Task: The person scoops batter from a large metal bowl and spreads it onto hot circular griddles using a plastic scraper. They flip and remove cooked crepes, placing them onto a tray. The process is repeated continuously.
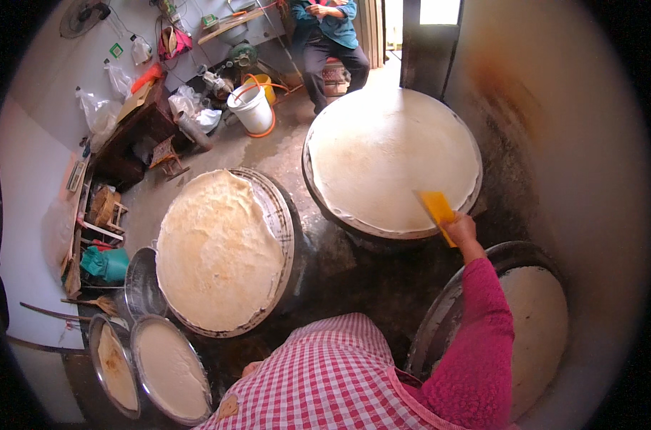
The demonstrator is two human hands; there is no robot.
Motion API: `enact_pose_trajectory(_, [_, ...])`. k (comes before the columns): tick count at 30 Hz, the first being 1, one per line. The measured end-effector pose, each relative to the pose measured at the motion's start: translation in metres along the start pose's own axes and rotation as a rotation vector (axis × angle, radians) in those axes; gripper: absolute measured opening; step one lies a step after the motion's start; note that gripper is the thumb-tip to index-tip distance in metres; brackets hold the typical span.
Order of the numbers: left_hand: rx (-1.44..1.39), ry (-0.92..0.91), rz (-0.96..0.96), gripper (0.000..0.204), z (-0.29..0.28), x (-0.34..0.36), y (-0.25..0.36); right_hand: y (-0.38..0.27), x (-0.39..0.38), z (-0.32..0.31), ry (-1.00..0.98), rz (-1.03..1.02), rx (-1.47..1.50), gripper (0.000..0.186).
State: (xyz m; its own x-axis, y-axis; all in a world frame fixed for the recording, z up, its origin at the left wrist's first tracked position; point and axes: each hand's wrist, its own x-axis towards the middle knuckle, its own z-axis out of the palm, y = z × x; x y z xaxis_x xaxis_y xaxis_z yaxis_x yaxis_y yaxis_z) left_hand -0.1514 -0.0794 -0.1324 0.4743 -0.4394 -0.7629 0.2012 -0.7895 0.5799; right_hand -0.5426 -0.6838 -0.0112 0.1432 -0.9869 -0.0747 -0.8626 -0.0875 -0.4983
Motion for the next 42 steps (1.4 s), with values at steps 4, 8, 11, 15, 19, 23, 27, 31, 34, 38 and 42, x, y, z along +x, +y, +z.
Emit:
enact_pose_trajectory(4, [-0.035,0.000,0.029,0.026,0.000,0.023,-0.029,-0.045,-0.027,0.041,0.057,-0.115,-0.053,0.029])
enact_pose_trajectory(8, [-0.166,-0.031,-0.017,0.026,0.005,0.024,-0.004,-0.116,-0.032,0.084,-0.062,-0.090,0.105,0.028])
enact_pose_trajectory(11, [0.091,0.029,0.052,0.027,0.009,0.004,0.044,-0.180,-0.048,0.109,-0.182,-0.137,0.469,0.025])
enact_pose_trajectory(15, [0.039,0.039,0.076,0.029,0.016,-0.017,0.071,-0.231,-0.102,0.130,-0.303,-0.417,0.564,0.027])
enact_pose_trajectory(19, [0.147,0.090,0.155,0.026,0.015,-0.001,0.005,-0.224,-0.121,0.121,-0.384,-0.425,0.403,0.029])
enact_pose_trajectory(23, [-0.039,0.028,0.078,0.025,0.000,0.025,-0.090,-0.199,-0.126,0.124,-0.336,-0.327,0.414,0.026])
enact_pose_trajectory(27, [-0.023,0.056,0.020,0.025,-0.001,0.025,-0.127,-0.151,-0.108,0.109,-0.105,-0.335,0.374,0.025])
enact_pose_trajectory(31, [-0.011,0.062,0.000,0.026,0.003,0.013,-0.114,-0.082,-0.061,0.052,0.173,-0.238,0.172,0.023])
enact_pose_trajectory(34, [0.008,0.071,-0.009,0.026,0.004,0.005,-0.095,-0.035,-0.030,0.002,0.324,-0.246,0.039,0.021])
enact_pose_trajectory(38, [0.028,0.083,-0.026,0.027,0.001,0.000,-0.066,0.009,0.000,-0.027,0.368,-0.100,0.002,0.021])
enact_pose_trajectory(42, [0.099,0.101,0.011,0.028,0.001,-0.001,-0.040,0.034,0.016,-0.027,0.231,0.034,0.059,0.024])
